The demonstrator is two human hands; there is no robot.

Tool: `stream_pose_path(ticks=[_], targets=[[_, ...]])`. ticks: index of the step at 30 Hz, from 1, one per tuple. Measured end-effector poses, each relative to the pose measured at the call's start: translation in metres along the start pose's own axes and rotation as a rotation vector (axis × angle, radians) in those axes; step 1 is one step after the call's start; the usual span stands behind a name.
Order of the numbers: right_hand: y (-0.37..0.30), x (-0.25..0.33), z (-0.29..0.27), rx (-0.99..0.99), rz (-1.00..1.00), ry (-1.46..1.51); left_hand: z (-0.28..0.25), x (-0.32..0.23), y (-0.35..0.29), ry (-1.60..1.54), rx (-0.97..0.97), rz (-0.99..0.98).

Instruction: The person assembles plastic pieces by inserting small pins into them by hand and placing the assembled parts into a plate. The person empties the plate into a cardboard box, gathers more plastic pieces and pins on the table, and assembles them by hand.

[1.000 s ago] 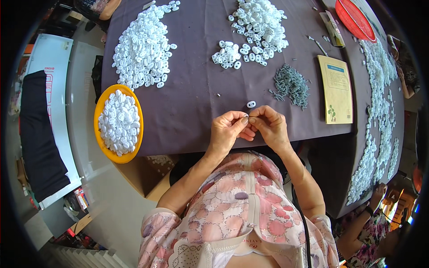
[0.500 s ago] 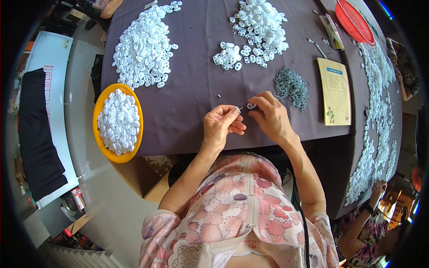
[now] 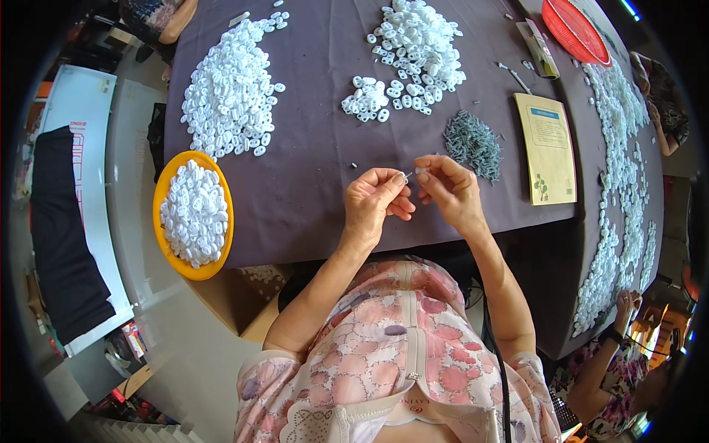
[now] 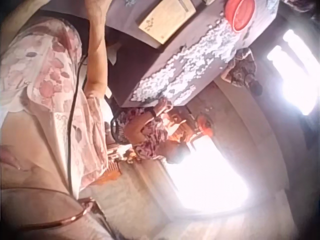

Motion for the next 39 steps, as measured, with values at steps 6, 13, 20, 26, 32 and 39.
stream_pose_path(ticks=[6, 13, 20, 26, 32, 39], targets=[[-0.005, -0.01, -0.003, -0.07, -0.057, 0.122, 0.008, 0.001, 0.002, -0.001, 0.002, 0.016], [-0.009, -0.012, -0.006, -0.139, -0.042, 0.279, 0.014, 0.001, 0.001, 0.067, 0.003, 0.015], [-0.011, -0.012, -0.004, -0.07, -0.065, 0.226, 0.016, 0.0, -0.001, 0.135, 0.0, 0.067], [-0.011, -0.011, -0.002, -0.067, -0.048, 0.181, 0.013, 0.002, -0.002, 0.178, -0.005, 0.087], [-0.01, -0.012, -0.001, -0.057, -0.039, 0.153, 0.011, 0.002, -0.002, 0.198, 0.005, 0.074], [-0.009, -0.014, 0.002, -0.069, -0.021, 0.166, 0.006, 0.01, 0.001, 0.183, 0.03, 0.068]])
Point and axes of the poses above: each hand's wrist, its own y-axis towards the middle knuckle, its own z-axis out of the palm, x = y × z, the point moved 1 cm from there along y, towards the middle knuckle, and after that the axes turned 4 degrees about x, right-handed, at the moved point
